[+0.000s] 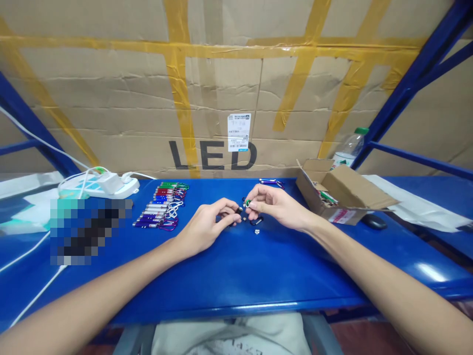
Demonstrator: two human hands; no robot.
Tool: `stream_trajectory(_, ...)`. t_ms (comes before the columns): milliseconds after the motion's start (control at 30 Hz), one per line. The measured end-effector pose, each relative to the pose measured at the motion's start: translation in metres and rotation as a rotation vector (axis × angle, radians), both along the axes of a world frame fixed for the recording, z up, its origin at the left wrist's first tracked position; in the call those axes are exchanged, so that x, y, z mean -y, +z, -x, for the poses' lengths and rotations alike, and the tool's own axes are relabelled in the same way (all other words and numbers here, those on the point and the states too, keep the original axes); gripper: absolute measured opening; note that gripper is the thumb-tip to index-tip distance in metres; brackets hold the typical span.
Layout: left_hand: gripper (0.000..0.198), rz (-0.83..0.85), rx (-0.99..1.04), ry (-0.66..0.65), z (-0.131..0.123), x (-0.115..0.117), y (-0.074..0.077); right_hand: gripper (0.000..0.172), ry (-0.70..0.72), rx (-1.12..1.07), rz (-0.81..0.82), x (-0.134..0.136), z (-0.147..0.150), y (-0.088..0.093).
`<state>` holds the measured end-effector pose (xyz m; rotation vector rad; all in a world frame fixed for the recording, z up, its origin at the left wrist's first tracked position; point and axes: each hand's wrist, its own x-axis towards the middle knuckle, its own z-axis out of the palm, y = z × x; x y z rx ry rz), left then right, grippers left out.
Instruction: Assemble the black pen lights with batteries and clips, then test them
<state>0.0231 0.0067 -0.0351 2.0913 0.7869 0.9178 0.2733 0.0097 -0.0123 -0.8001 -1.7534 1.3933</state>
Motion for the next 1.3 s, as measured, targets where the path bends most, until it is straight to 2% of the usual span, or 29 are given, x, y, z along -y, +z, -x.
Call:
stream_trajectory(467, 0.021, -0.087, -0.046, 0.032, -0.001, 0.002, 0.003, 0.031, -0.074, 0.131, -0.145, 0.006, 0.001, 0.003)
stream_trajectory(733, 0.023, -0.077, -0.055, 0.037, -0.001, 0.001, 0.001, 0.018, -0.125, 0.348, -0.555, 0.011, -0.003, 0.005)
stream_trajectory(867, 0.022, -0.036, -0.046, 0.04, -0.002, 0.002, 0.001, 0.013, -0.143, 0.389, -0.634, 0.014, -0.004, 0.004)
stream_trajectory(1133, 0.021, -0.099, -0.137, 0.048, -0.004, 0.005, 0.003, 0.008, -0.141, 0.389, -0.567, 0.013, 0.001, -0.004)
stream_trajectory(1300, 0.019, -0.221, -0.137, 0.073, -0.001, 0.006, 0.003, 0.013, -0.186, 0.254, -0.339, 0.016, 0.007, -0.006)
